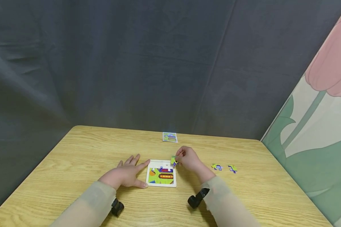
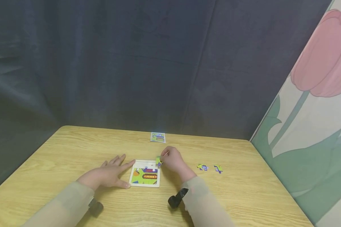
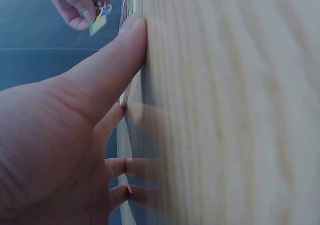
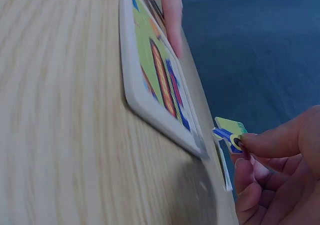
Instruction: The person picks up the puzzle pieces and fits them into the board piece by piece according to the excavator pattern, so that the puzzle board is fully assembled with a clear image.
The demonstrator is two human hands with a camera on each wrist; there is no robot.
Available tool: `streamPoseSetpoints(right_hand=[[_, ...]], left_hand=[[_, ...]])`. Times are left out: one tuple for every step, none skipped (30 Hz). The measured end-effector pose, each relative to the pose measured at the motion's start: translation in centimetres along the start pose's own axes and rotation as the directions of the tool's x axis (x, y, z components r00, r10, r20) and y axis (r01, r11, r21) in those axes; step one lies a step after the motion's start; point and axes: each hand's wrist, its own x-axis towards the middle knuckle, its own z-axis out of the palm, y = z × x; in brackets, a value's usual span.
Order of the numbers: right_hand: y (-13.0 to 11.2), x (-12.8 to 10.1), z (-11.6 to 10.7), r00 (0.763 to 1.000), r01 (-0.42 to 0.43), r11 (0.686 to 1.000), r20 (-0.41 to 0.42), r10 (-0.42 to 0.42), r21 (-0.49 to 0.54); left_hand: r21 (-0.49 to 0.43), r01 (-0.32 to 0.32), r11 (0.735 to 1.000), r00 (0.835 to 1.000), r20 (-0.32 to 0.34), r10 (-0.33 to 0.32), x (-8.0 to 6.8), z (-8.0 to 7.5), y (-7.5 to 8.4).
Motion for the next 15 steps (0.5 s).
streamPoseSetpoints(right_hand=[[-0.2, 0.1, 0.3, 1.000, 0.002, 1.000, 0.006, -0.002, -0.001], [-0.3, 0.2, 0.7, 1.000, 0.005, 1.000, 0.010, -0.005, -0.007], [-0.4, 0.3, 1.0, 1.000, 0.001, 1.000, 0.016, -0.001, -0.008], [-0.5, 0.4, 1.3, 1.000, -0.001, 1.000, 0.024, 0.001, -0.012], [-0.7, 0.5, 1.6, 0.999, -0.008, 1.000, 0.031, 0.008, -0.016], [-0.7, 0.6, 1.9, 0.999, -0.017, 1.000, 0.039, 0.018, -0.016], [-0.8, 0.8, 2.2, 0.998, -0.029, 1.000, 0.048, 0.030, -0.011], [-0.9, 0.8, 2.5, 0.998, -0.036, 0.999, 0.057, 0.036, -0.007], [-1.0, 0.9, 2.8, 0.997, -0.041, 0.999, 0.066, 0.042, -0.003], [-1.0, 0.9, 3.1, 0.996, -0.046, 0.999, 0.075, 0.046, -0.001], [-1.1, 1.0, 3.3, 0.995, -0.055, 0.998, 0.084, 0.054, 0.006], [-1.1, 1.0, 3.6, 0.994, -0.058, 0.998, 0.090, 0.056, 0.010], [-1.1, 1.1, 3.8, 0.993, -0.064, 0.998, 0.096, 0.062, 0.012], [-1.2, 1.1, 3.9, 0.993, -0.066, 0.998, 0.101, 0.065, 0.010], [-1.3, 1.1, 4.1, 0.992, -0.066, 0.998, 0.106, 0.065, 0.009]], left_hand=[[0.002, 0.001, 1.000, 1.000, -0.001, -0.001, -0.1, 0.0, 0.0], [0.005, 0.001, 1.000, 1.000, -0.002, -0.001, -0.1, 0.0, 0.0], [0.005, 0.002, 1.000, 1.000, -0.004, -0.002, 0.0, 0.0, -0.1], [0.006, 0.003, 1.000, 1.000, -0.007, -0.002, 0.0, 0.0, -0.1], [0.007, 0.004, 1.000, 1.000, -0.014, -0.004, 0.0, 0.0, -0.1], [0.010, 0.005, 1.000, 1.000, -0.016, -0.005, 0.0, 0.0, -0.2], [0.012, 0.008, 1.000, 1.000, -0.016, -0.008, 0.0, 0.0, -0.2], [0.013, 0.009, 1.000, 1.000, -0.017, -0.009, 0.1, 0.0, -0.2], [0.014, 0.010, 1.000, 1.000, -0.015, -0.010, 0.1, 0.0, -0.2], [0.016, 0.011, 1.000, 1.000, -0.015, -0.011, 0.1, 0.0, -0.2], [0.015, 0.011, 1.000, 1.000, -0.015, -0.011, 0.1, 0.1, -0.1], [0.018, 0.012, 1.000, 1.000, -0.010, -0.012, 0.3, 0.2, -0.2], [0.020, 0.015, 1.000, 1.000, -0.007, -0.015, 0.4, 0.3, -0.2], [0.023, 0.016, 1.000, 1.000, -0.008, -0.016, 0.5, 0.4, -0.3], [0.028, 0.015, 1.000, 1.000, -0.011, -0.014, 0.7, 0.6, -0.4]])
